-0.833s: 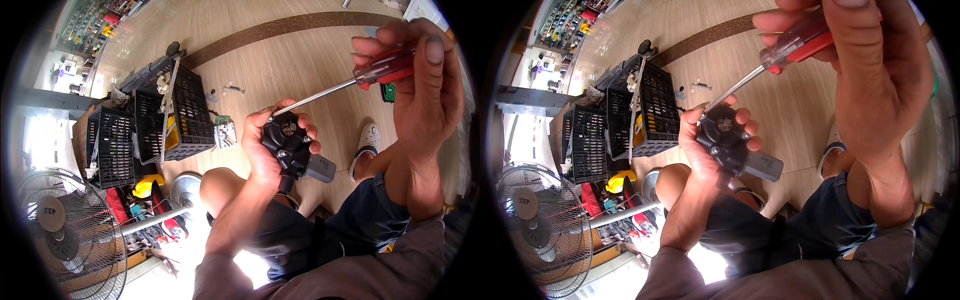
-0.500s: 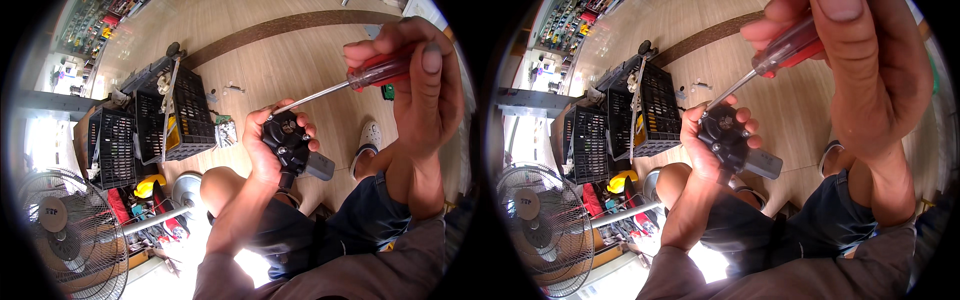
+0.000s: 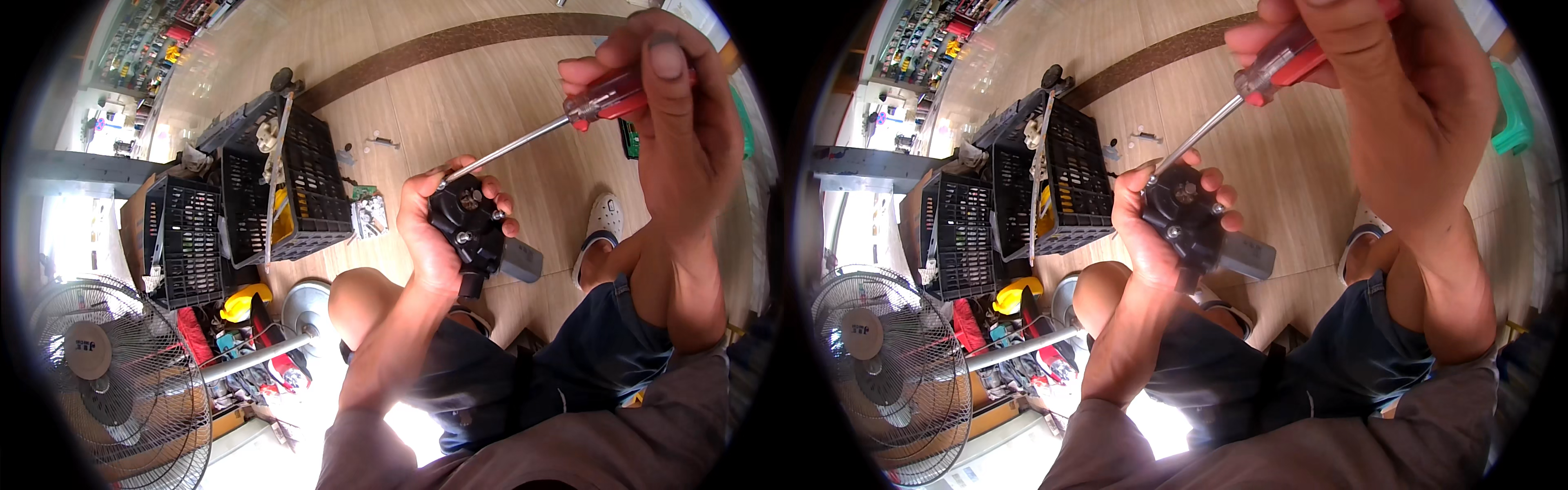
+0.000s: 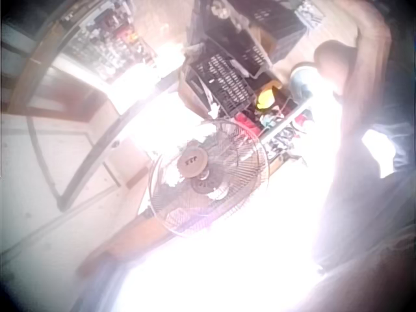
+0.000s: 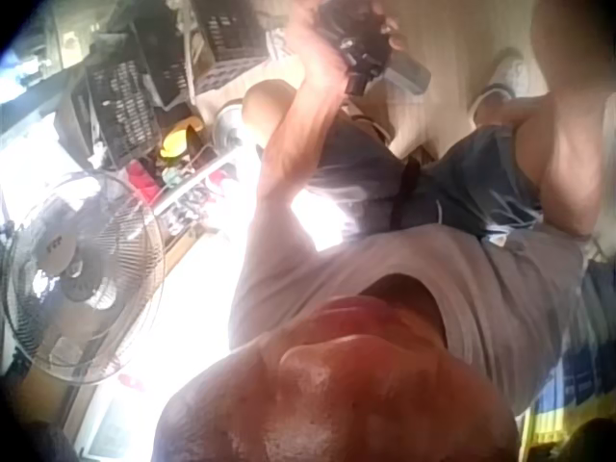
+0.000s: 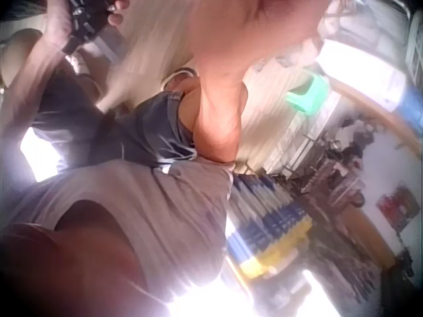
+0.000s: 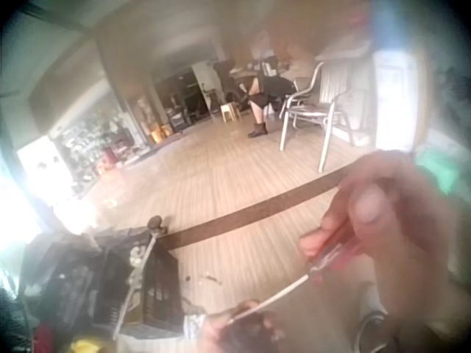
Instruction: The person unscrews and removes fasteners from a small black motor housing using a screwdriver by hand, then handles small metal components from the motor.
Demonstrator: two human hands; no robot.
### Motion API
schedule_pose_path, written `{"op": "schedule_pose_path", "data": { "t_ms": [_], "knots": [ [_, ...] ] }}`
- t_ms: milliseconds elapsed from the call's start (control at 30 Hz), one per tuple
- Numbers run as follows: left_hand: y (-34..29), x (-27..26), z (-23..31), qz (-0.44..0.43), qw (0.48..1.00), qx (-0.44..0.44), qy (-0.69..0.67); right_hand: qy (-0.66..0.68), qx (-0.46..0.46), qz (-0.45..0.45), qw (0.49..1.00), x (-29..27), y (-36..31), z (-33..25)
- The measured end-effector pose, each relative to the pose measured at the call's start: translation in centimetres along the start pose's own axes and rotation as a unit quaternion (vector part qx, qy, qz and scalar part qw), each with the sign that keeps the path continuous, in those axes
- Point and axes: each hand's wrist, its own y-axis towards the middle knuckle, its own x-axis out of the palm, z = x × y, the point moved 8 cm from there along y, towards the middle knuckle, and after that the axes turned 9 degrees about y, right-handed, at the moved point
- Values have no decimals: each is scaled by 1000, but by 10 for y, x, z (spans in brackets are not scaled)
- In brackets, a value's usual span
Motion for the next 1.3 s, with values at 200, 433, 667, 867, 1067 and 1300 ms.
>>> {"op": "schedule_pose_path", "data": {
  "t_ms": [200,433,667,867,1067,1300],
  "knots": [
    [1,-7,3,5,1000,12,2,132,65,113,983,5,-4,24],
    [-4,-3,7,47,998,40,28,139,50,-213,966,-2,9,15],
    [3,-7,4,-3,1000,13,21,107,299,200,927,13,20,1],
    [1,-9,1,4,1000,2,30,193,15,-132,972,-8,-7,30],
    [6,-10,-2,8,999,-15,33,287,193,69,936,12,2,23],
    [5,-12,-2,9,999,-18,42,132,-2,-244,961,3,2,17]
  ]
}}
